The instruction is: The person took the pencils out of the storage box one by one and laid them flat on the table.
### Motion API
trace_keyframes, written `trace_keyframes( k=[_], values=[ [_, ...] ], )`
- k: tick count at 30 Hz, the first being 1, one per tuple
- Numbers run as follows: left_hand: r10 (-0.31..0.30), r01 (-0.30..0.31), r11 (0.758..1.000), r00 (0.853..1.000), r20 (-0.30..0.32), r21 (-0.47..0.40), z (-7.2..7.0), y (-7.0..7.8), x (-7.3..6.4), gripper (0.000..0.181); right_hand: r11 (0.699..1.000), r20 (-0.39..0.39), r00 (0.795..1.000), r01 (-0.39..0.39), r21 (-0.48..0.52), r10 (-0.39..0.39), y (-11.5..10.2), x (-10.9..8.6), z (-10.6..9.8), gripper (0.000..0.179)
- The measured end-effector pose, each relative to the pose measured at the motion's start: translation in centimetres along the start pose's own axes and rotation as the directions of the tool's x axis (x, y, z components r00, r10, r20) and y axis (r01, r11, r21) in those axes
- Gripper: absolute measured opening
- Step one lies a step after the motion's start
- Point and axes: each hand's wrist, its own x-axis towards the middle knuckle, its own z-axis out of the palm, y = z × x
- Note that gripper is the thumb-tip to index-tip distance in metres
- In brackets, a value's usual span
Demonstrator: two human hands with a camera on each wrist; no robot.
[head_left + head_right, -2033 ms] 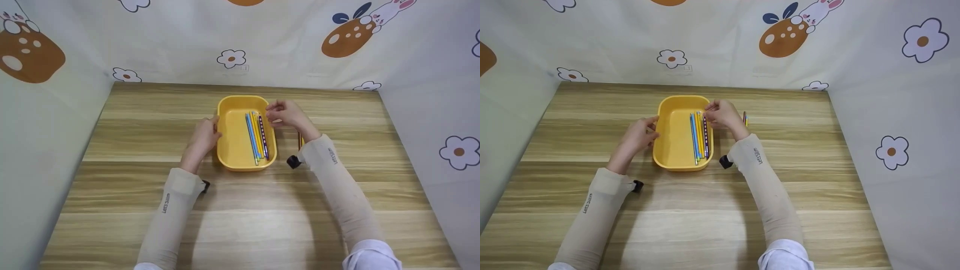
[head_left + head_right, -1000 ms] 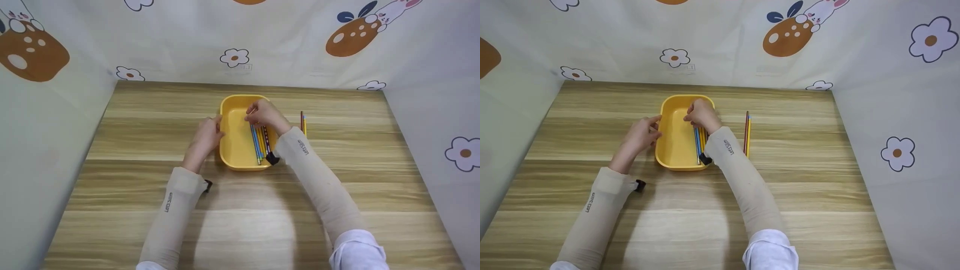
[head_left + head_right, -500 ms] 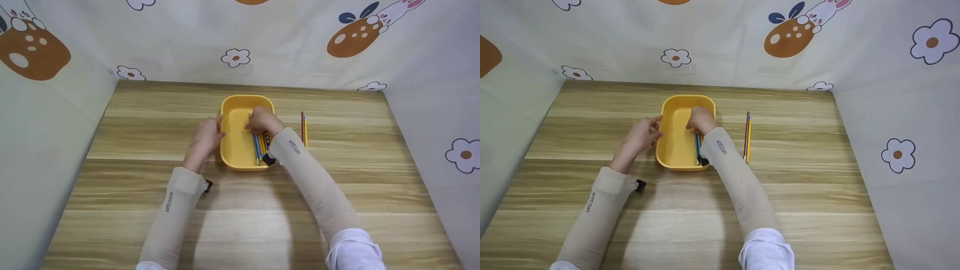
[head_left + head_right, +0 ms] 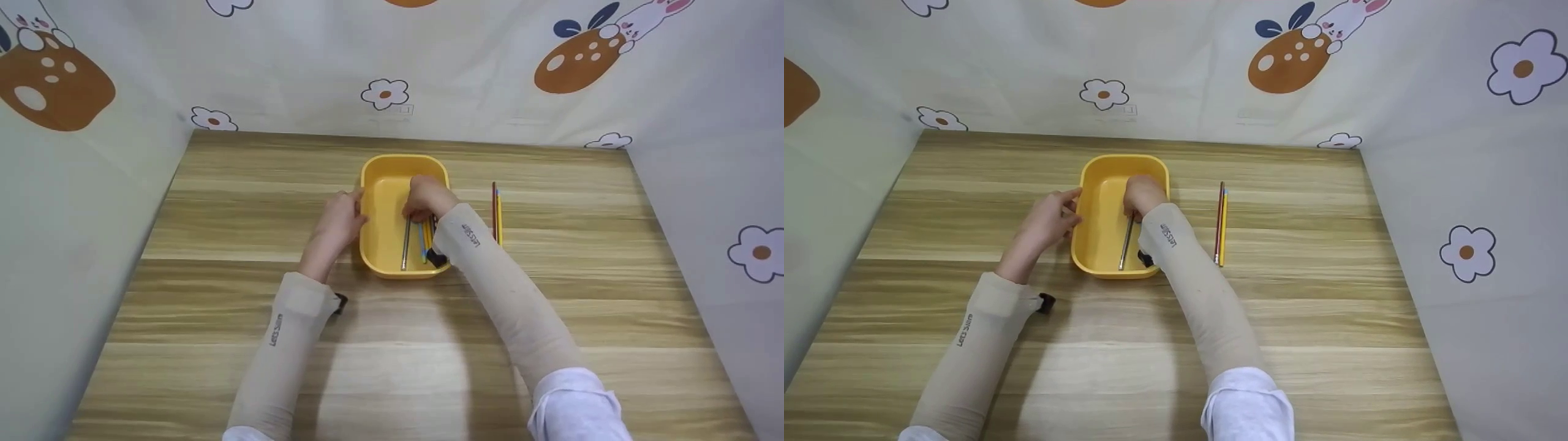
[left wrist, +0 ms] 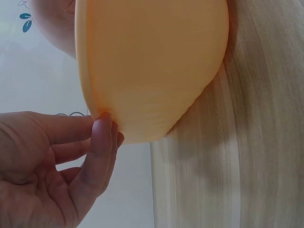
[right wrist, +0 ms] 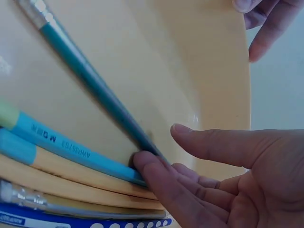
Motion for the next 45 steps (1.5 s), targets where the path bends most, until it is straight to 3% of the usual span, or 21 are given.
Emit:
trace_keyframes(
  k=[4,10,17,24,30,37,40,45],
  values=[
    [-0.009,0.009,1.000,1.000,0.010,0.015,0.1,0.0,0.1,0.055,0.997,0.011,0.999,-0.036,0.064,0.035,0.2,0.3,0.1,0.014],
    [-0.026,0.026,1.000,0.999,0.021,0.016,0.1,0.1,0.1,0.054,0.995,0.060,0.996,-0.077,0.067,0.073,-0.1,0.7,0.2,0.021],
    [-0.024,0.023,0.999,1.000,0.018,0.027,-0.1,0.1,0.1,0.054,0.991,0.159,0.987,-0.048,0.122,0.028,-1.3,1.0,0.4,0.030],
    [-0.007,0.007,0.999,1.000,0.011,0.044,-0.1,0.1,0.1,0.053,0.969,0.275,0.960,-0.024,0.245,-0.045,-3.0,1.4,0.7,0.021],
    [-0.035,0.033,0.999,0.998,0.043,0.041,-0.1,0.1,0.1,0.054,0.949,0.222,0.975,-0.046,0.312,-0.026,-3.9,1.4,1.8,0.024],
    [-0.049,0.048,0.998,0.998,0.046,0.029,-0.2,0.2,0.1,0.055,0.984,0.109,0.994,-0.025,0.175,0.005,-4.7,1.7,3.0,0.021],
    [-0.035,0.033,0.999,0.999,0.034,0.036,-0.2,0.2,0.1,0.057,0.988,0.107,0.994,-0.015,0.151,-0.001,-4.7,1.7,3.0,0.019],
    [-0.013,0.012,0.998,1.000,0.013,0.062,0.0,0.1,0.1,0.055,0.970,0.173,0.984,-0.008,0.245,-0.036,-3.9,1.8,2.3,0.017]
  ],
)
